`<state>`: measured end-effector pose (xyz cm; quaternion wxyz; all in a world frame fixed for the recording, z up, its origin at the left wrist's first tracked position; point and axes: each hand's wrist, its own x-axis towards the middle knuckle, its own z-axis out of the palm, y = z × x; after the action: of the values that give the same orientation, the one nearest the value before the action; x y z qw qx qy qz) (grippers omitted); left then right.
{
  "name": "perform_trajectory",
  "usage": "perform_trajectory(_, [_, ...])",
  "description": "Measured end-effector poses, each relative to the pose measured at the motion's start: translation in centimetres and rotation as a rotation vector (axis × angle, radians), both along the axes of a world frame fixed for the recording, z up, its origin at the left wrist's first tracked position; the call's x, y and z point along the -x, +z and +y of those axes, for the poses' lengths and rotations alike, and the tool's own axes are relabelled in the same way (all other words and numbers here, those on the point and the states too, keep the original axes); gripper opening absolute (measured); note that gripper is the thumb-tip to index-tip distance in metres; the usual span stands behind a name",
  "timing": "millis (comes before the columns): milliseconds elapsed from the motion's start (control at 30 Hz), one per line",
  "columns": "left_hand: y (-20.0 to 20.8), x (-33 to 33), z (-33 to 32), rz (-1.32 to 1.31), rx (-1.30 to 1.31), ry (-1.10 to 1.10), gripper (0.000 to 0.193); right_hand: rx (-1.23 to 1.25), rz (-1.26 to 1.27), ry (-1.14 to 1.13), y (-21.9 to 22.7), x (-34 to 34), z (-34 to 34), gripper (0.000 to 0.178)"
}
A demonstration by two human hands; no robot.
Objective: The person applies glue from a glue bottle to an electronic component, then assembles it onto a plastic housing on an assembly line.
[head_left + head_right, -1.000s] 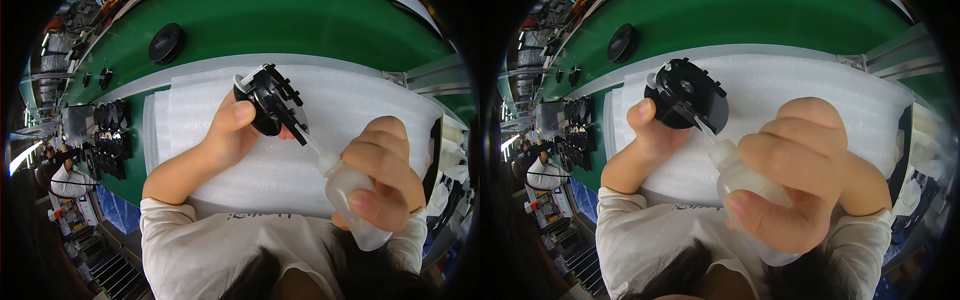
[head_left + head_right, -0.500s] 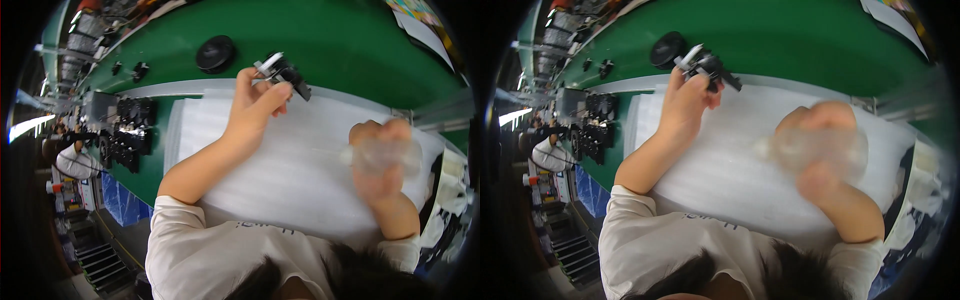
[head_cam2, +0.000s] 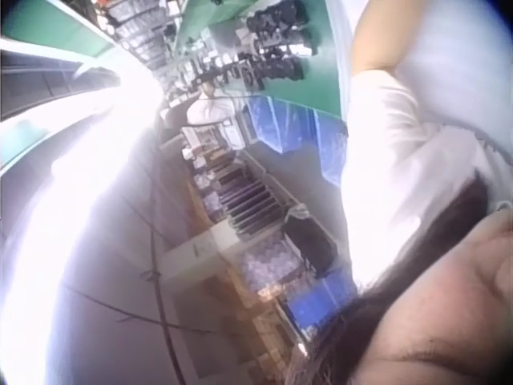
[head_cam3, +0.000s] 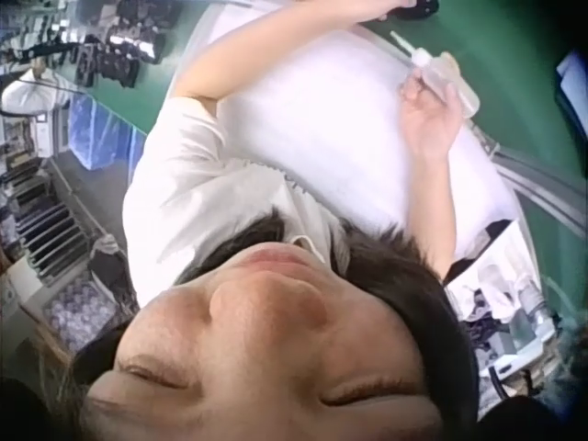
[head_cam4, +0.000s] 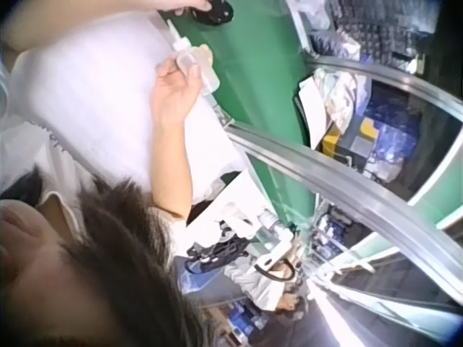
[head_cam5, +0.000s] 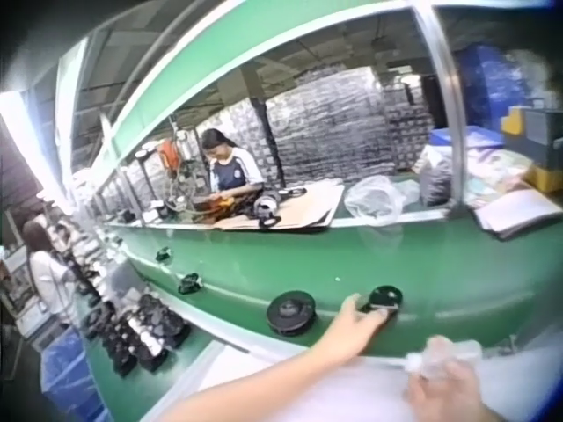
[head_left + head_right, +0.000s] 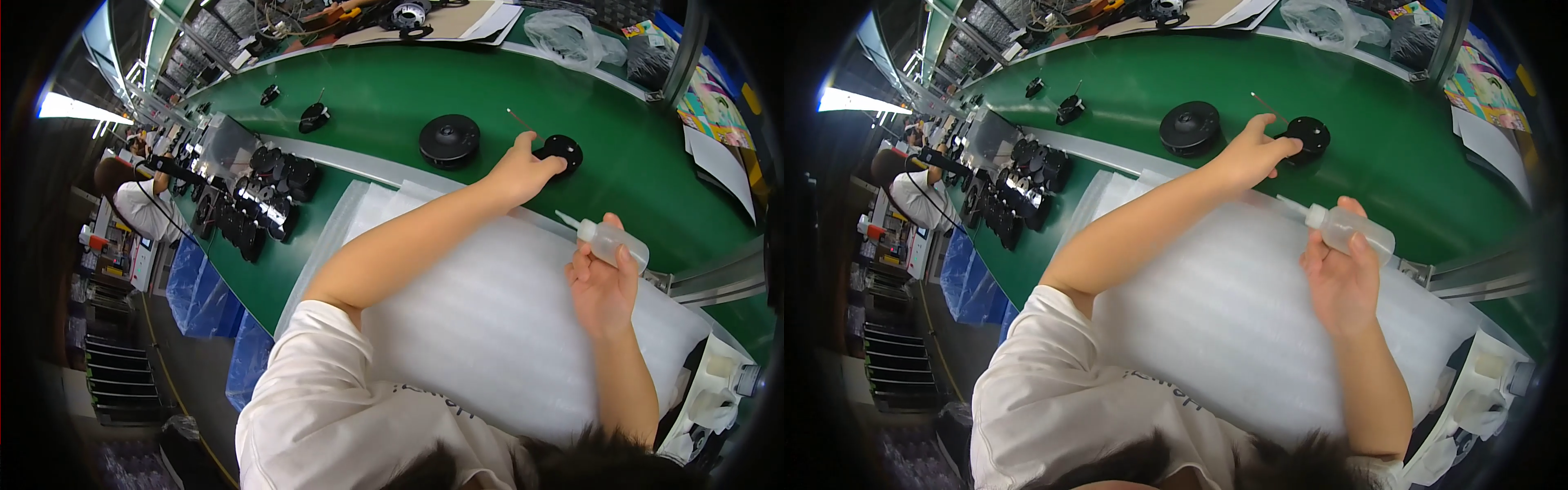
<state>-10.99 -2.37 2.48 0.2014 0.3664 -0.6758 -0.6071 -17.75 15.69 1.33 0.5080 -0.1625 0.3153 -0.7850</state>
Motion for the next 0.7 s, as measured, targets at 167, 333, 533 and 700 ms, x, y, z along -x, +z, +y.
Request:
perform_trajectory(167, [0.4, -6.7, 0.1, 0.132, 0.230, -0.054, 0.052, 0.013, 0.020, 0.024, -0.4, 0.3, -0.2, 0.043])
perform_trajectory(333, [1.8, -13.3, -8.6, -0.132, 0.873, 0.191, 0.048, -0.007, -0.046, 0.042, -0.9, 0.2, -0.4, 0.039])
perform_trajectory(533, [1.5, -18.4, -20.7, -0.831, 1.074, 0.455, 0.056, -0.008, -0.035, 0.049, -2.0, 0.7, -0.3, 0.035])
perform_trajectory(700, [-0.2, -21.5, -26.2, -0.698, 0.717, 0.652, 0.062, -0.028, -0.050, 0.042, -2.3, 0.4, -0.3, 0.033])
